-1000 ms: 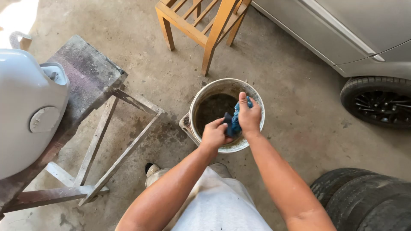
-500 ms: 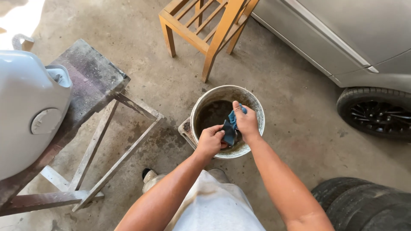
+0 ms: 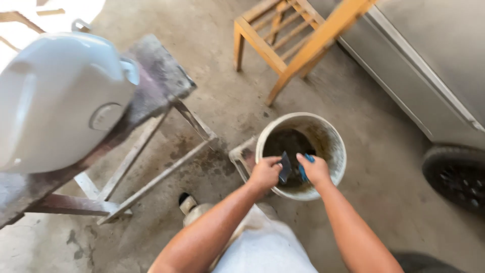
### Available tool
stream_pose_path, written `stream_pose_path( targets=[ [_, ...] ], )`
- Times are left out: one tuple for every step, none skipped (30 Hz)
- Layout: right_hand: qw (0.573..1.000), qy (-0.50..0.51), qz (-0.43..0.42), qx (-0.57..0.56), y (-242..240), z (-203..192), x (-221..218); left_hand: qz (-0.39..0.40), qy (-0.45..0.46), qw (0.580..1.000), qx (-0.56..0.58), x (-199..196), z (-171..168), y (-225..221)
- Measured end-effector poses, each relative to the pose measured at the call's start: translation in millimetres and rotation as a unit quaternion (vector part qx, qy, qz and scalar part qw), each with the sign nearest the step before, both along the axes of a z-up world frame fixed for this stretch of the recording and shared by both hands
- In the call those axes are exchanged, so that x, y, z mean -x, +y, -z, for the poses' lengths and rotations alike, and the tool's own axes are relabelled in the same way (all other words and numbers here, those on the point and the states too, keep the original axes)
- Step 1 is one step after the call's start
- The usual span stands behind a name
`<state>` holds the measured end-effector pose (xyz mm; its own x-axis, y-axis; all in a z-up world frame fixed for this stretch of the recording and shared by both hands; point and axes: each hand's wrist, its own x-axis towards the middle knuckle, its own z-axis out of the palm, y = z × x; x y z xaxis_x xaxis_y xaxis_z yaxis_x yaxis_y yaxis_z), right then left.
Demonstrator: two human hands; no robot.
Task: Sanding a motorcycle fuel tank with sandpaper and water in a workshop setting.
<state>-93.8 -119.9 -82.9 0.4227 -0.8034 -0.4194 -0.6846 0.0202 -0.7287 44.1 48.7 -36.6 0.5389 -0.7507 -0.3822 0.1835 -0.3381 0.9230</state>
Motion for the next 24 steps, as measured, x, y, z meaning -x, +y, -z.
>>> stream_pose_path(
  targets=[
    [1.0, -0.005, -0.011, 0.001, 4.1, -11.7, -4.9, -0.011, -0.005, 1.0, 0.001, -11.6, -6.6, 3.1],
    [1.0, -0.013, -0.023, -0.009, 8.6, -22.7, -9.7, -0.015, 0.002, 1.0, 0.008, -23.2, -12.6, 7.0],
    [0.999, -0.013, -0.038, -0.024, 19.0, -32.6, -5.5, -0.02, 0.018, 1.0, 0.011, -25.9, -16.1, 17.6],
    [0.998, -0.009, -0.051, -0.027, 26.9, -31.9, -8.7, -0.034, 0.021, 0.999, 0.008, -26.2, -10.9, 34.3],
    [0.997, -0.054, -0.043, -0.031, 23.8, -32.3, -27.9, -0.052, 0.034, 0.998, 0.012, -41.9, -7.2, 40.1],
    [0.994, -0.099, -0.036, -0.036, 21.2, -33.9, -47.3, -0.071, 0.047, 0.996, 0.016, -57.7, -4.4, 46.3],
    [0.993, -0.099, -0.049, -0.037, 35.1, -47.1, -62.9, -0.083, 0.046, 0.995, 0.017, -70.2, -15.0, 57.0],
    [0.994, -0.103, -0.039, 0.007, 49.9, -59.9, -77.8, -0.108, 0.038, 0.993, 0.016, -82.3, -25.0, 68.6],
    [0.993, -0.107, -0.027, 0.051, 66.2, -71.4, -89.4, -0.13, 0.032, 0.991, 0.016, -92.0, -33.1, 81.2],
    [0.992, -0.105, -0.038, 0.05, 80.7, -71.5, -102.6, -0.142, 0.034, 0.989, 0.016, -94.5, -15.3, 95.8],
    [0.975, -0.109, -0.105, 0.163, 90.8, -73.4, -128.0, -0.152, 0.045, 0.986, 0.041, -109.1, -0.1, 105.5],
    [0.94, -0.114, -0.17, 0.274, 101.7, -76.1, -153.7, -0.163, 0.056, 0.983, 0.066, -124.8, 14.6, 115.4],
    [0.937, -0.119, -0.182, 0.275, 120.2, -83.6, -173.6, -0.176, 0.054, 0.98, 0.069, -139.4, 7.1, 132.7],
    [0.972, -0.161, -0.135, 0.108, 138.9, -90.7, -192.8, -0.188, 0.05, 0.979, 0.051, -153.4, 0.2, 150.2],
    [0.975, -0.193, -0.085, -0.066, 159.7, -97.1, -208.7, -0.199, 0.048, 0.978, 0.031, -164.9, -6.5, 169.2],
    [0.974, -0.193, -0.097, -0.068, 167.3, -77.4, -224.0, -0.211, 0.047, 0.976, 0.032, -178.1, 3.0, 185.5],
    [0.966, -0.195, -0.093, -0.141, 176.6, -57.8, -238.1, -0.226, 0.037, 0.972, 0.049, -190.6, 12.4, 203.2],
    [0.953, -0.194, -0.088, -0.213, 185.1, -38.2, -252.1, -0.241, 0.028, 0.968, 0.065, -202.6, 21.8, 220.1],
    [0.952, -0.195, -0.097, -0.215, 191.8, -33.5, -267.8, -0.25, 0.024, 0.966, 0.066, -215.8, 33.6, 234.5],
    [0.954, -0.191, -0.09, -0.213, 197.5, -28.7, -283.2, -0.286, 0.04, 0.954, 0.087, -228.7, 45.6, 247.9],
    [0.957, -0.182, -0.08, -0.211, 203.6, -23.6, -292.0, -0.321, 0.059, 0.939, 0.107, -234.7, 58.6, 261.6],
    [0.957, -0.179, -0.087, -0.213, 210.6, -45.5, -312.0, -0.328, 0.06, 0.937, 0.107, -243.8, 35.7, 282.0],
    [0.956, -0.214, -0.091, -0.176, 216.0, -67.7, -331.4, -0.351, 0.081, 0.929, 0.085, -253.7, 12.7, 300.1],
    [0.953, -0.25, -0.094, -0.14, 220.4, -89.7, -351.0, -0.373, 0.102, 0.92, 0.064, -263.6, -10.0, 317.0]
  ],
)
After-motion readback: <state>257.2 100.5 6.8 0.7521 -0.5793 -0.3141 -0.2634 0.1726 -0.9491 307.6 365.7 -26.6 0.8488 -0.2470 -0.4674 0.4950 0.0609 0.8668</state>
